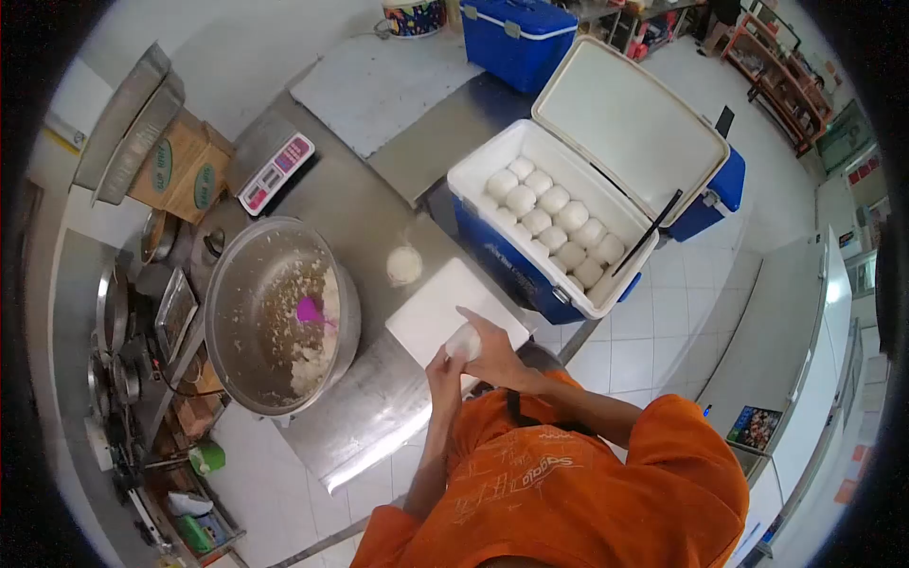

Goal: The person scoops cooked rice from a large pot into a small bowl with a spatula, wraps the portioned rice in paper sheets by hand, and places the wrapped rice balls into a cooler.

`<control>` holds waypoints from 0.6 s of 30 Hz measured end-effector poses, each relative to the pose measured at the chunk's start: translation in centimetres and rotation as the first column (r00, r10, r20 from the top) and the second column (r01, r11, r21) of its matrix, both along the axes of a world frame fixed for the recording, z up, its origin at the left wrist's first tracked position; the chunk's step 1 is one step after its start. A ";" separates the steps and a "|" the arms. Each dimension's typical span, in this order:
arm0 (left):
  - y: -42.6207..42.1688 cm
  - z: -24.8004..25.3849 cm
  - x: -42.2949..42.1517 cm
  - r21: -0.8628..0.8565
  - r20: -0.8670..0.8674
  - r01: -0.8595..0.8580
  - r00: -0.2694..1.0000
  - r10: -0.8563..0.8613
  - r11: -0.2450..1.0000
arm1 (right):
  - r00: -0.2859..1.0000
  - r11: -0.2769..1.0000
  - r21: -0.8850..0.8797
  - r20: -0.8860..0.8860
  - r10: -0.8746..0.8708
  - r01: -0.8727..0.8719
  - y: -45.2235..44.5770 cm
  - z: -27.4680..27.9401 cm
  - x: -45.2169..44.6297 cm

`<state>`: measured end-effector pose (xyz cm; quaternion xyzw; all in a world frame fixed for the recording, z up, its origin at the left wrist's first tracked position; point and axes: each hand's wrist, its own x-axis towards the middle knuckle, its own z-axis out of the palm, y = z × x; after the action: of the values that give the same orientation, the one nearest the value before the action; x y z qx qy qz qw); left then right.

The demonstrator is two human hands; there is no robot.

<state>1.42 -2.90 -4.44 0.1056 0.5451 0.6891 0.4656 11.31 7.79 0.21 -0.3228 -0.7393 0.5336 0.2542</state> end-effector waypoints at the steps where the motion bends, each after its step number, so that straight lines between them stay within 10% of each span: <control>1: 0.9 0.6 0.3 -0.038 -0.155 0.056 0.986 -0.062 0.998 | 1.000 1.000 -0.010 0.011 0.015 -0.014 0.9 0.1 0.3; 6: 6.6 8.1 -0.4 -0.111 -0.702 0.010 0.707 -0.086 0.994 | 0.977 0.959 -0.190 0.067 -0.201 0.210 8.6 -1.7 2.3; 7: 6.8 7.3 -3.8 -0.004 -0.881 0.021 0.474 -0.014 1.000 | 0.930 0.929 -0.126 -0.075 -0.359 0.349 11.2 -2.1 2.7; 8: 6.9 11.4 -5.8 0.077 -0.939 -0.104 0.326 0.108 0.992 | 0.855 0.776 -0.430 -0.019 -0.518 0.461 14.0 -1.5 2.9; 13: 4.7 28.7 -14.1 0.551 -0.818 -0.364 -0.413 0.400 0.751 | 0.653 0.501 -0.478 0.227 -0.723 0.721 26.8 -11.0 2.9; 18: 2.6 31.8 -13.4 0.483 -0.834 -0.428 -0.489 0.254 0.763 | 0.646 0.479 -0.461 0.335 -0.686 0.747 34.2 -25.3 0.4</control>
<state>-12.02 -0.26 27.38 0.3891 0.7170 0.3904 -0.4267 11.74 41.99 -25.10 -0.6881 -0.3564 0.5524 0.3073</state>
